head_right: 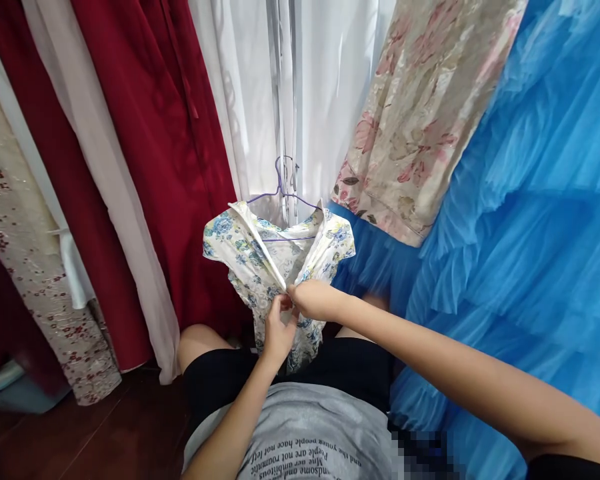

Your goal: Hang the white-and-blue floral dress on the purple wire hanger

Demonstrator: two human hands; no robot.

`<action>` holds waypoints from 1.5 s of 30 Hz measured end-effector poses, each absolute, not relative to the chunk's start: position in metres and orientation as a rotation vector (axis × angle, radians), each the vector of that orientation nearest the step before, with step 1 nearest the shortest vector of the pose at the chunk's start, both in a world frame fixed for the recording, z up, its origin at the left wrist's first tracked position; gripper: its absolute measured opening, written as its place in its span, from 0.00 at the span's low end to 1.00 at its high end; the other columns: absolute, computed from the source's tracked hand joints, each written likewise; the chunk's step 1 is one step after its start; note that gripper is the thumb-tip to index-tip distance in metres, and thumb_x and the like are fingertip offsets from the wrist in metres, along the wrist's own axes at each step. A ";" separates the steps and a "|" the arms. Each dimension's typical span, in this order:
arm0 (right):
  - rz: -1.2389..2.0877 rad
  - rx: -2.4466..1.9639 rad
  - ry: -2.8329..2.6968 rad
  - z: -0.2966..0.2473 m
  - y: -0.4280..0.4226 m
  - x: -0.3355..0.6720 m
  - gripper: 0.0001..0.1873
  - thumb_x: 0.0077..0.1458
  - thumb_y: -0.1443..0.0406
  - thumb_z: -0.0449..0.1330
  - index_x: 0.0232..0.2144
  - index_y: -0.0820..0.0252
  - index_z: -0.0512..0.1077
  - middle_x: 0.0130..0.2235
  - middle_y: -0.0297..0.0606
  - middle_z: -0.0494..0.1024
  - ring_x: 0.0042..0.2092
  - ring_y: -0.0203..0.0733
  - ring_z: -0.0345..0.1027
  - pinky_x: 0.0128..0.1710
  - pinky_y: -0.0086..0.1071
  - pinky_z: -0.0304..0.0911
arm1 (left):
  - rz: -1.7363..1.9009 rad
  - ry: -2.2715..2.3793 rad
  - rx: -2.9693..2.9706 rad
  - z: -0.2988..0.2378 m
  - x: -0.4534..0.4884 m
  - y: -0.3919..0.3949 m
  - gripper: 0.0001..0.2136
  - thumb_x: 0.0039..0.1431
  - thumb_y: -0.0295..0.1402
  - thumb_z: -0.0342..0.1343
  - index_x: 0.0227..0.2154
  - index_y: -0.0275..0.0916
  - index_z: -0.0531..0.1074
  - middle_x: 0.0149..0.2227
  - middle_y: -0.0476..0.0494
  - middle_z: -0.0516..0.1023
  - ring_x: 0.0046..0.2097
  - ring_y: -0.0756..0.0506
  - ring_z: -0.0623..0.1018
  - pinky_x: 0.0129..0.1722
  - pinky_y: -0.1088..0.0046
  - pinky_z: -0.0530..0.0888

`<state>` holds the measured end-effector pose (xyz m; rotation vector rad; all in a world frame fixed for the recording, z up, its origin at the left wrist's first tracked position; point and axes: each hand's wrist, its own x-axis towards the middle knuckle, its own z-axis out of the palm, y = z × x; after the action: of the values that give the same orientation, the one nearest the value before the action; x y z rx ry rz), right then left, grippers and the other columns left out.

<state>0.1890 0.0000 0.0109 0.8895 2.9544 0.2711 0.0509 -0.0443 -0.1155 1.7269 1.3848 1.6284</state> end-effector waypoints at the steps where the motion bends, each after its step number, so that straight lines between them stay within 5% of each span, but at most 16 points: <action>1: 0.270 0.874 2.955 0.013 -0.001 0.189 0.10 0.61 0.70 0.54 0.44 0.66 0.71 0.33 0.49 0.81 0.35 0.50 0.76 0.29 0.33 0.54 | 1.627 1.400 1.713 -0.115 0.054 -0.042 0.08 0.63 0.40 0.55 0.42 0.46 0.67 0.43 0.38 0.74 0.47 0.38 0.75 0.49 0.58 0.70; 9: 0.288 0.795 3.024 0.017 0.004 0.189 0.09 0.62 0.71 0.51 0.43 0.67 0.67 0.32 0.48 0.80 0.31 0.45 0.73 0.28 0.33 0.51 | 1.724 1.342 1.752 -0.103 0.042 -0.051 0.06 0.62 0.36 0.56 0.31 0.44 0.66 0.33 0.43 0.73 0.34 0.43 0.75 0.35 0.67 0.72; 17: 0.247 0.897 3.133 0.018 0.010 0.192 0.10 0.68 0.62 0.51 0.43 0.63 0.68 0.29 0.42 0.80 0.29 0.44 0.72 0.28 0.32 0.50 | 1.750 1.342 1.684 -0.108 0.044 -0.057 0.04 0.61 0.31 0.57 0.31 0.39 0.67 0.31 0.48 0.72 0.33 0.48 0.74 0.35 0.73 0.71; 26: 0.589 1.491 3.292 0.151 0.072 0.190 0.06 0.60 0.63 0.60 0.37 0.60 0.74 0.34 0.39 0.81 0.36 0.45 0.73 0.31 0.32 0.50 | 1.488 1.304 1.874 -0.100 0.050 -0.075 0.05 0.56 0.24 0.55 0.27 0.39 0.67 0.30 0.50 0.68 0.29 0.51 0.70 0.30 0.76 0.67; 31: 0.652 1.511 3.302 0.168 0.080 0.185 0.05 0.57 0.64 0.61 0.35 0.60 0.75 0.34 0.39 0.81 0.37 0.45 0.73 0.30 0.32 0.50 | 1.300 1.236 1.996 -0.104 0.044 -0.073 0.04 0.57 0.25 0.57 0.29 0.39 0.68 0.31 0.49 0.70 0.32 0.49 0.73 0.33 0.74 0.69; 34: 0.742 1.425 3.255 0.157 0.072 0.190 0.06 0.59 0.65 0.59 0.37 0.59 0.75 0.33 0.39 0.81 0.34 0.45 0.73 0.30 0.33 0.49 | 1.424 1.214 2.110 -0.066 0.028 -0.053 0.05 0.58 0.28 0.60 0.37 0.40 0.73 0.37 0.45 0.75 0.39 0.45 0.75 0.41 0.70 0.72; 39: 0.953 1.343 3.263 0.147 0.064 0.201 0.08 0.62 0.64 0.56 0.38 0.59 0.75 0.33 0.39 0.82 0.33 0.44 0.73 0.29 0.33 0.46 | 1.885 1.210 2.227 0.052 0.006 0.005 0.14 0.67 0.32 0.52 0.54 0.43 0.72 0.37 0.45 0.77 0.36 0.47 0.75 0.41 0.69 0.71; 45: 1.213 1.253 3.352 0.121 0.075 0.197 0.13 0.65 0.64 0.51 0.36 0.62 0.74 0.30 0.42 0.79 0.31 0.42 0.68 0.28 0.34 0.44 | 1.718 1.105 2.531 0.114 0.016 0.055 0.07 0.65 0.31 0.55 0.32 0.38 0.75 0.30 0.47 0.78 0.33 0.47 0.75 0.36 0.72 0.69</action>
<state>0.1966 0.0749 0.1209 1.2531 3.3516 1.2130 0.0162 0.0548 0.1138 2.5313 1.1052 1.7176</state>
